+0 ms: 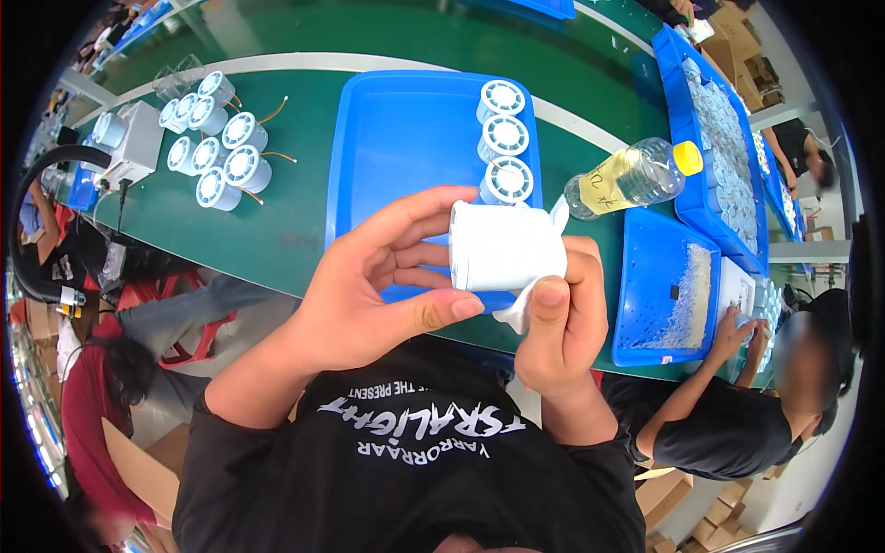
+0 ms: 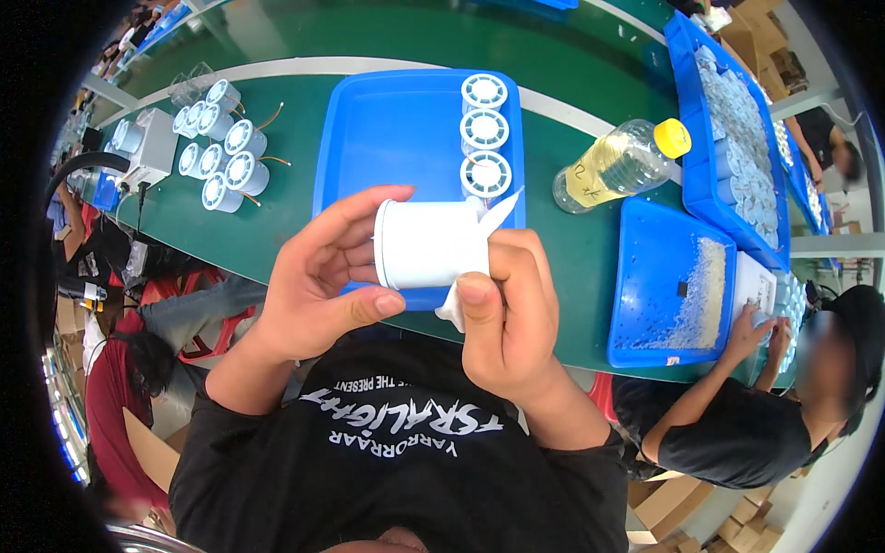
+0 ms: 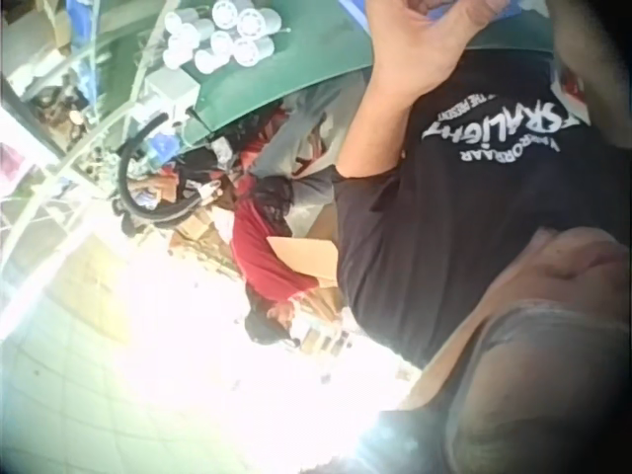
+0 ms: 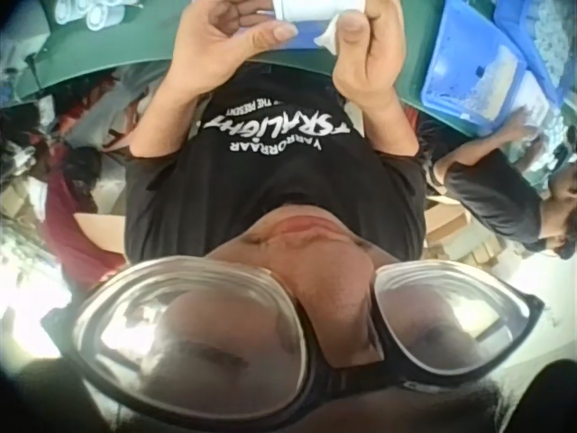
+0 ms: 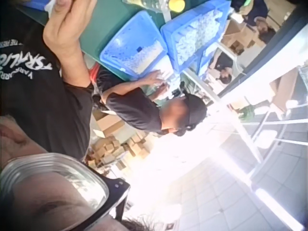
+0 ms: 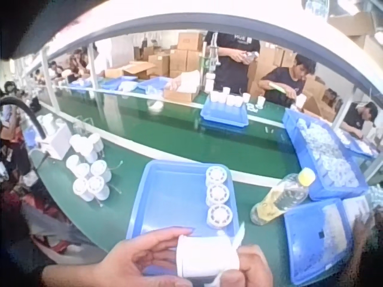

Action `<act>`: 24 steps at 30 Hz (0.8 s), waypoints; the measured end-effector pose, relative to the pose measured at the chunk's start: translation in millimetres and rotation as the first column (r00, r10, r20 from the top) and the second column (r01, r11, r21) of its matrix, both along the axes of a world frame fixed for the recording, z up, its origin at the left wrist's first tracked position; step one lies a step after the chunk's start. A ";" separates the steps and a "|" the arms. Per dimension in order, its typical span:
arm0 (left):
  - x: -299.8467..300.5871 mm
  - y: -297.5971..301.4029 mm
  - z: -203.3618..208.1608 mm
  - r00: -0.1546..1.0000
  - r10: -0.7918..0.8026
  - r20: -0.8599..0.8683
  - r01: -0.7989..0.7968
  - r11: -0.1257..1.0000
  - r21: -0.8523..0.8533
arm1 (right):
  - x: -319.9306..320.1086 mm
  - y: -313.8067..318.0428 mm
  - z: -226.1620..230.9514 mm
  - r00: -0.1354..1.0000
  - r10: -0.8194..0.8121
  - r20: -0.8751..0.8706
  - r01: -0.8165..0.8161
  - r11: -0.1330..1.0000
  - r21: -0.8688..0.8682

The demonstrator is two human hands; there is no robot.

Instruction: Cleaning small white fan motors with a cloth and cleaning solution at a factory assembly line.

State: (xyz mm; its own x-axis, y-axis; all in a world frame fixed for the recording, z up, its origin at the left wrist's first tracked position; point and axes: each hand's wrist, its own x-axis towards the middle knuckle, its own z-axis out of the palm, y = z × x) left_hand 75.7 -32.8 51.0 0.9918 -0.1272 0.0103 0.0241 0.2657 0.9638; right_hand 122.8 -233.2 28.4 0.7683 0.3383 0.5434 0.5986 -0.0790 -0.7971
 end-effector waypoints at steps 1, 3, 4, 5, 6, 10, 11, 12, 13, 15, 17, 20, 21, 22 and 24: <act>1.8 0.0 3.0 1.000 0.008 0.005 -0.007 1.000 -0.021 | 1.9 -0.1 4.1 1.000 0.008 -0.001 -0.008 1.000 -0.005; 4.7 1.3 9.4 1.000 0.011 0.022 -0.010 0.999 -0.039 | 6.0 -1.5 13.3 1.000 0.013 0.009 -0.013 1.000 -0.007; 6.6 2.4 12.2 0.999 0.014 0.035 -0.012 0.999 -0.032 | 8.9 -2.9 17.8 1.000 0.023 -0.013 -0.023 1.000 -0.005; 8.7 3.4 15.0 0.999 0.015 0.049 -0.013 1.000 -0.026 | 11.7 -4.5 22.6 0.999 0.032 -0.034 -0.032 0.999 -0.003; 10.5 4.1 17.3 0.998 0.009 0.064 -0.007 1.000 -0.023 | 11.4 -6.9 27.7 0.996 0.028 -0.084 -0.026 0.999 0.025; 18.7 4.9 30.3 0.988 0.003 0.156 -0.009 0.999 0.039 | 14.8 -17.1 59.3 0.969 -0.147 0.199 0.160 0.986 -0.050; 20.3 4.4 33.8 0.982 -0.006 0.191 -0.010 0.997 0.082 | 16.9 -22.5 65.5 0.889 -0.191 0.416 0.258 0.960 -0.112; 20.8 2.1 36.0 0.979 0.007 0.202 -0.028 0.994 0.103 | 11.6 -27.0 72.3 0.845 -0.165 0.508 0.288 0.942 -0.173; 23.7 -2.8 34.0 0.971 -0.017 0.240 -0.022 0.987 0.158 | 7.1 -27.4 75.4 0.789 -0.171 0.590 0.333 0.926 -0.176; 22.2 -6.9 35.6 0.944 -0.034 0.329 -0.059 0.962 0.268 | 4.8 -18.4 83.4 0.762 -0.053 0.646 0.263 0.936 -0.233; 19.9 -13.6 36.9 0.916 -0.064 0.396 -0.063 0.952 0.300 | 14.1 -13.2 85.7 0.815 -0.087 0.573 0.303 0.907 -0.293; 18.8 -16.5 31.0 0.922 -0.085 0.378 -0.075 0.917 0.391 | 24.5 -31.0 89.6 0.965 -0.208 0.158 0.241 0.943 -0.229; 17.8 -15.3 30.4 0.934 -0.082 0.348 -0.072 0.910 0.408 | 18.9 -36.7 94.2 0.974 -0.220 -0.053 0.214 0.972 -0.101; 12.7 -13.2 34.1 0.941 -0.072 0.329 -0.070 0.914 0.400 | 10.5 -46.8 100.4 0.982 -0.061 -0.180 0.087 0.986 0.142; 4.9 2.4 20.9 0.955 -0.027 0.296 -0.095 0.916 0.391 | -26.2 -63.6 145.8 0.986 0.007 -0.164 0.024 0.982 0.186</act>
